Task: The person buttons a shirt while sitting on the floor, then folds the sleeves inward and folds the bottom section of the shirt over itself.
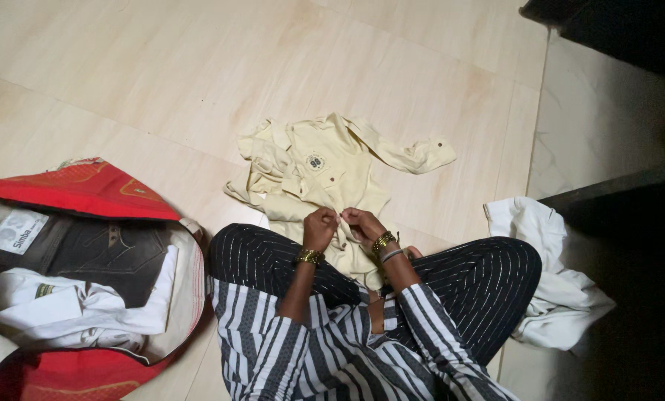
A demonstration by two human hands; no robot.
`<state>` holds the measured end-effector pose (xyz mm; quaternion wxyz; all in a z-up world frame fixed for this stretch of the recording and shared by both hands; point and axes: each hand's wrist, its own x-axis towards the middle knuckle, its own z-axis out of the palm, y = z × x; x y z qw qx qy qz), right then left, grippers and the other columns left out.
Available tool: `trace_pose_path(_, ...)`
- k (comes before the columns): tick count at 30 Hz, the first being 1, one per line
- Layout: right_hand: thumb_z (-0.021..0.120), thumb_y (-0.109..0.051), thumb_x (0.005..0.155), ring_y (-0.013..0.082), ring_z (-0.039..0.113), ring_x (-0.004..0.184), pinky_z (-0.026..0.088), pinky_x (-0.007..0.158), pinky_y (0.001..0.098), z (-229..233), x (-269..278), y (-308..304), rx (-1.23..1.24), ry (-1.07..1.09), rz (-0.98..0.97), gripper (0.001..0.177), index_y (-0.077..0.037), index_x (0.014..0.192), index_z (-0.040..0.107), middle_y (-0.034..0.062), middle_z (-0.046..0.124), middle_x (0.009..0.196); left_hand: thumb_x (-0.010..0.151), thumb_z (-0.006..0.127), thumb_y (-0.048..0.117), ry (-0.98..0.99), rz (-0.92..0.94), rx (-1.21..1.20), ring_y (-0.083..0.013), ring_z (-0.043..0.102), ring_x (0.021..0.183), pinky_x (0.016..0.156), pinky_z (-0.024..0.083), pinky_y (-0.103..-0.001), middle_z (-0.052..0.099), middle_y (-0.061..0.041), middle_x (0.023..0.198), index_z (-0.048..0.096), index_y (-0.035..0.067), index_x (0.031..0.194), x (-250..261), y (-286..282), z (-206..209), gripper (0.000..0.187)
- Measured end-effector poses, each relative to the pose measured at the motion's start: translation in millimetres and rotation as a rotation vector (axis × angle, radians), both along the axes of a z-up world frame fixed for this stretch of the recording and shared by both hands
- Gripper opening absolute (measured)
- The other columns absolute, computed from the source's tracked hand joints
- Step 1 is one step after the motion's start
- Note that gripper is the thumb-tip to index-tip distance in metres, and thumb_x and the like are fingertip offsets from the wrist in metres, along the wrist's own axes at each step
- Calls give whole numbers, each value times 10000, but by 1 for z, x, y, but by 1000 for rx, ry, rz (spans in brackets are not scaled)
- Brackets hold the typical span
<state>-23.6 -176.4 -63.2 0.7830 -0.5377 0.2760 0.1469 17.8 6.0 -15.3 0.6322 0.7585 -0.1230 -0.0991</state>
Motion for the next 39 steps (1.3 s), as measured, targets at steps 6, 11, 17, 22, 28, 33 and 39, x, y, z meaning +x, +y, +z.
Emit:
trace_pose_path(6,648,-182,937,226,688,756,525,662,369,-8,1,35,-1159,8,199,95,-136,958,727,94,755,868,847,647,3,443,146,-574,-117,616,652,605,526,-269,691,-55,798,706,33,910,13,4,-18,91)
trace_pose_path(11,650,-168,932,194,753,809,570,711,341,86,14,-3,-1032,-237,-280,69,-120,940,699,55,786,883,876,602,3,141,324,-739,-122,523,743,688,430,-284,596,-34,842,610,30,820,21,14,-65,63)
trace_pose_path(17,711,-180,884,241,663,807,529,701,400,157,21,-53,-1599,-243,81,45,-161,862,745,59,722,874,812,660,209,-111,46,136,-321,636,656,615,482,-425,641,-134,704,620,48,753,-14,6,4,176)
trace_pose_path(22,702,-275,972,250,678,867,550,808,378,150,8,-6,-1272,-472,150,152,-129,956,739,68,706,947,766,689,290,-132,-72,386,-386,648,706,637,499,-495,670,-150,747,625,60,722,-24,5,37,243)
trace_pose_path(28,695,-246,909,300,702,866,536,790,439,133,8,35,-1441,-371,437,154,-148,1009,760,87,751,915,798,720,328,-306,42,445,-350,641,787,653,500,-490,665,-119,753,626,58,710,-27,3,48,299)
trace_pose_path(33,579,-149,959,301,722,904,558,781,432,124,3,18,-1182,-396,274,238,-154,1162,704,91,754,942,939,711,256,-352,154,220,-304,617,822,726,512,-453,603,-113,853,587,47,860,-19,2,71,255)
trace_pose_path(39,649,-97,871,315,702,858,544,767,452,122,0,32,-1403,-516,342,274,-171,1126,717,82,745,886,666,837,193,-563,90,375,-378,601,877,743,502,-488,622,-179,969,670,35,963,7,-11,49,376)
